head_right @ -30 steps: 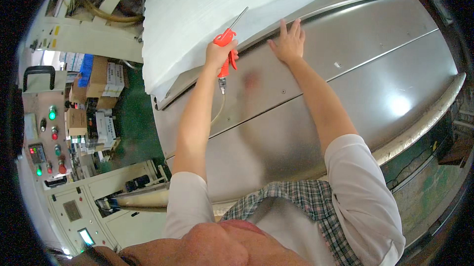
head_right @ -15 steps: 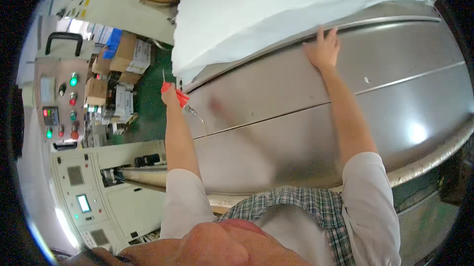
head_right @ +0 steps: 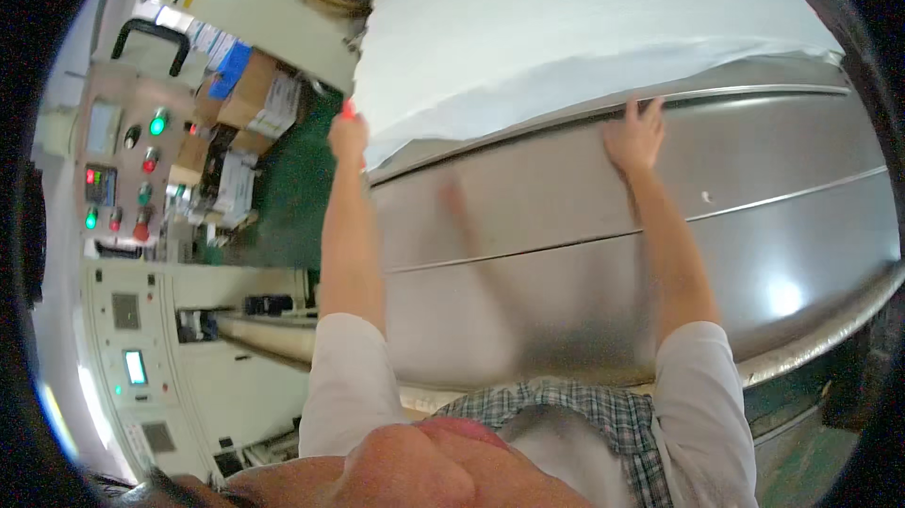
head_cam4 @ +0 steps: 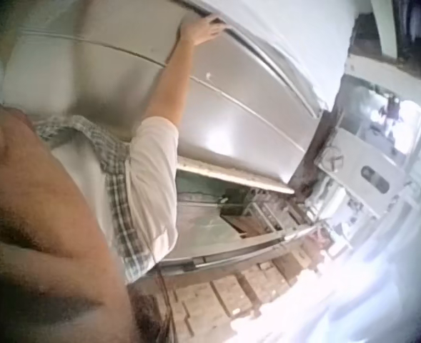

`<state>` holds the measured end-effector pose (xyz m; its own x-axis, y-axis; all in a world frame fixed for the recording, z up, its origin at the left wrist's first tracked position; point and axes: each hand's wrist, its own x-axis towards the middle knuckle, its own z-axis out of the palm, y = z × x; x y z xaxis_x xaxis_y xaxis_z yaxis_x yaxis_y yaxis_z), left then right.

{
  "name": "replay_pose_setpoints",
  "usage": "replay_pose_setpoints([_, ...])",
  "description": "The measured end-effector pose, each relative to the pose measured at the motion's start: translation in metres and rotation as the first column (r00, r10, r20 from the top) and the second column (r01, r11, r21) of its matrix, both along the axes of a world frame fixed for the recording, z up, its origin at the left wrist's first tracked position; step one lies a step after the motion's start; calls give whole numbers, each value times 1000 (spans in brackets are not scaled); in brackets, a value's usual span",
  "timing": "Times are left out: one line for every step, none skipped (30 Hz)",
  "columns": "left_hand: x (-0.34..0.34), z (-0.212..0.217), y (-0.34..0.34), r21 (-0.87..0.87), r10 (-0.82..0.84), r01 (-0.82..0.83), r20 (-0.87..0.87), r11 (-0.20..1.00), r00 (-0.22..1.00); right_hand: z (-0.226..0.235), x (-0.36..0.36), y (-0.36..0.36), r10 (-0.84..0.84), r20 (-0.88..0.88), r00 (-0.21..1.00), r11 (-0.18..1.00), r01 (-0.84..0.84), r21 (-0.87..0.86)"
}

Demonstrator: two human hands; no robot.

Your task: The person separates foam sheets using an air nozzle, operates buttons on a machine control panel, folds sections of foam by hand, and places the folded foam onto a conveyor belt.

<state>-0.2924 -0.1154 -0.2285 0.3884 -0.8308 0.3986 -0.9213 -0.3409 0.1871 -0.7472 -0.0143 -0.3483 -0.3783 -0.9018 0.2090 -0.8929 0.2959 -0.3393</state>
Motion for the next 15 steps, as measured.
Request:
replay_pose_setpoints([5, -4, -2, -2, 9, -9, -89, 1000, 996, -3, 0, 0, 9, -4, 1000, 1000, -8, 19])
replay_pose_setpoints([14, -9, 1, -1, 14, -15, -177, 1000, 984, -6, -3, 1, -29, -21, 999, 999, 30, 19])
replay_pose_setpoints([38, -4, 0, 21, -24, 29, -182, 999, 983, -2, 3, 0, -4, -1, 1000, 1000, 4, -12])
replay_pose_setpoints([57, 0, 0, 45, -54, 64, -181, 997, 982, 1, 11, -2, 30, 23, 999, 999, -29, -41])
replay_pose_setpoints([51, -7, -1, 45, -80, 91, -194, 995, 978, 0, 7, -1, 4, 10, 1000, 999, -3, -40])
replay_pose_setpoints([43, -11, -4, -12, -159, 180, -532, 984, 832, 0, 4, 1, 10, 22, 1000, 998, -8, -63])
replay_pose_setpoints([34, -14, -8, -90, -215, 239, -793, 967, 570, 1, 2, 1, 19, 35, 999, 996, -16, -86])
replay_pose_setpoints([16, -16, -11, -90, -224, 258, -800, 962, 556, -3, 2, 1, -2, 23, 1000, 997, 4, -83])
replay_pose_setpoints([-20, -19, -12, -132, -268, 323, -864, 937, 427, -9, -5, 2, -11, 19, 1000, 997, 13, -75])
replay_pose_setpoints([-54, -20, -9, -176, -294, 372, -910, 911, 291, -14, -9, 4, -13, 17, 1000, 998, 14, -64])
replay_pose_setpoints([-84, -12, -4, -141, -266, 375, -915, 916, 304, -12, -9, 5, -2, 39, 999, 999, 4, -53])
replay_pose_setpoints([-100, -11, -5, -147, -271, 381, -915, 913, 297, -6, -4, 5, -9, 34, 999, 998, 11, -57])
replay_pose_setpoints([-116, -10, -9, -137, -242, 393, -942, 909, 231, 0, 0, 6, 1, 49, 999, 999, 2, -55])
replay_pose_setpoints([-132, -9, -12, -129, -212, 405, -963, 905, 166, 3, 2, 4, 13, 66, 998, 998, -9, -54])
replay_pose_setpoints([-157, -10, -12, -94, -190, 457, -967, 884, 169, 1, -1, 4, 9, 58, 998, 998, -6, -57])
